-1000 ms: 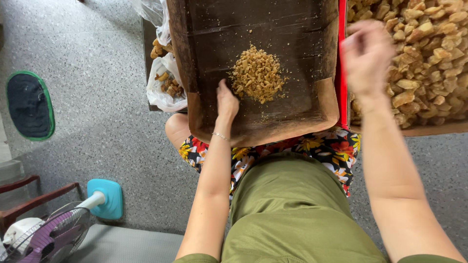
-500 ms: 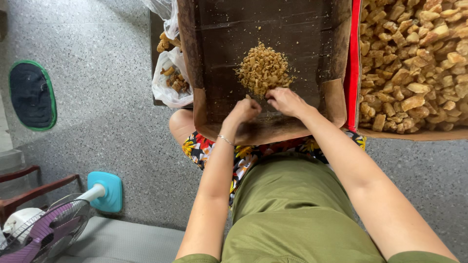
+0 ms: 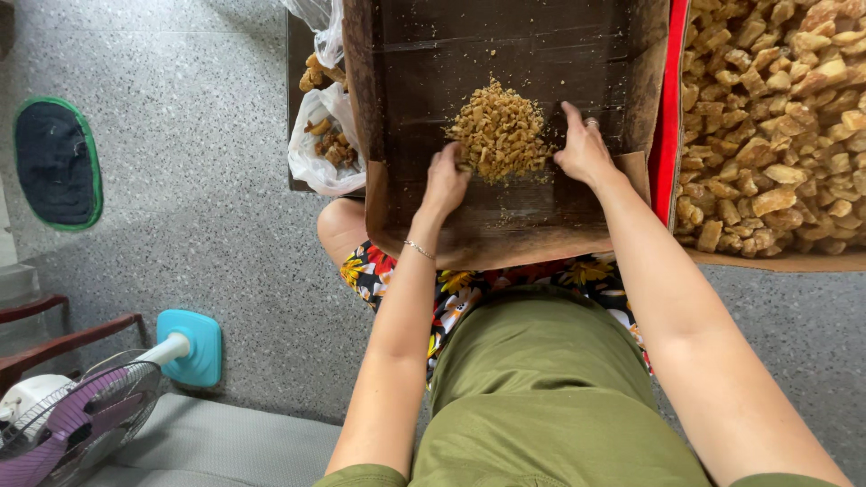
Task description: The person sorts small brown food pieces by hand from a cardboard tray into a plastic bag. They repeatedly scoop, separate, and transfer the pieces, then gather remaining crumbs into the bag and place it aside.
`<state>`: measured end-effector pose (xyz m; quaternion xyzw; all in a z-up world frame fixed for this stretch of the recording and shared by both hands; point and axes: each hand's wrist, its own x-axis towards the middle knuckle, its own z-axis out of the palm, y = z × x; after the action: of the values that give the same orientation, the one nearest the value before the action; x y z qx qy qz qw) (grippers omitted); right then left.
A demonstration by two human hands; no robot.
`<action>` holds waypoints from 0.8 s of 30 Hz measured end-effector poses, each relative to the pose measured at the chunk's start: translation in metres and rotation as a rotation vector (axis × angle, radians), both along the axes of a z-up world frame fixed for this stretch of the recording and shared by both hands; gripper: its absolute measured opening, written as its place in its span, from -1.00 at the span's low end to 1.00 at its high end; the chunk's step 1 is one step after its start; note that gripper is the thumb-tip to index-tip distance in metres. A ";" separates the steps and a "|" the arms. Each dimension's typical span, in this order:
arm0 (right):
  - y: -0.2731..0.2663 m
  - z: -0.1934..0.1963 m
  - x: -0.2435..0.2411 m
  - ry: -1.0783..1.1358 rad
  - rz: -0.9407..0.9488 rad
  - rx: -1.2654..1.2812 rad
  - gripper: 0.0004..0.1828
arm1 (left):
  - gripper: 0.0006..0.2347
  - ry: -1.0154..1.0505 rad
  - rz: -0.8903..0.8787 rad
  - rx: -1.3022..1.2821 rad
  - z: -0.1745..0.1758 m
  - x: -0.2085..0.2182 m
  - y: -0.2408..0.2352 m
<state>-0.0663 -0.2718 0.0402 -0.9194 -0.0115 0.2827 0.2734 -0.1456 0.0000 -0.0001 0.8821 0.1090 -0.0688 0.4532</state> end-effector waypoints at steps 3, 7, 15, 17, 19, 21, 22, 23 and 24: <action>0.009 0.006 0.008 0.097 -0.027 0.206 0.05 | -0.58 0.068 0.136 -0.344 0.003 0.009 -0.008; 0.009 0.014 0.021 0.100 -0.153 0.188 -0.07 | -0.67 -0.101 0.232 -0.334 0.018 0.018 0.026; 0.005 -0.026 0.040 0.321 -0.308 0.101 -0.61 | -0.79 0.059 0.227 -0.074 0.070 0.029 0.037; -0.001 -0.032 0.044 0.375 -0.310 0.138 -0.61 | -0.60 -0.282 0.004 -0.036 0.074 0.027 0.019; -0.005 -0.036 0.049 0.402 -0.299 0.150 -0.59 | -0.71 -0.283 -0.062 0.115 0.078 0.022 0.005; -0.005 -0.039 0.048 0.410 -0.266 0.136 -0.55 | -0.79 -0.218 -0.015 0.090 0.086 0.031 0.005; -0.004 -0.042 0.050 0.408 -0.258 0.113 -0.54 | -0.81 -0.149 0.059 -0.014 0.093 0.036 0.008; -0.004 -0.045 0.052 0.405 -0.250 0.090 -0.53 | -0.84 -0.080 0.131 -0.119 0.100 0.042 0.013; -0.004 -0.049 0.053 0.406 -0.246 0.066 -0.53 | -0.70 -0.135 0.153 -0.131 0.110 0.050 0.024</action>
<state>-0.0135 -0.2757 -0.0091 -0.8288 0.1464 0.4257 0.3322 -0.0957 0.0237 0.1094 0.8423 0.1406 0.0188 0.5201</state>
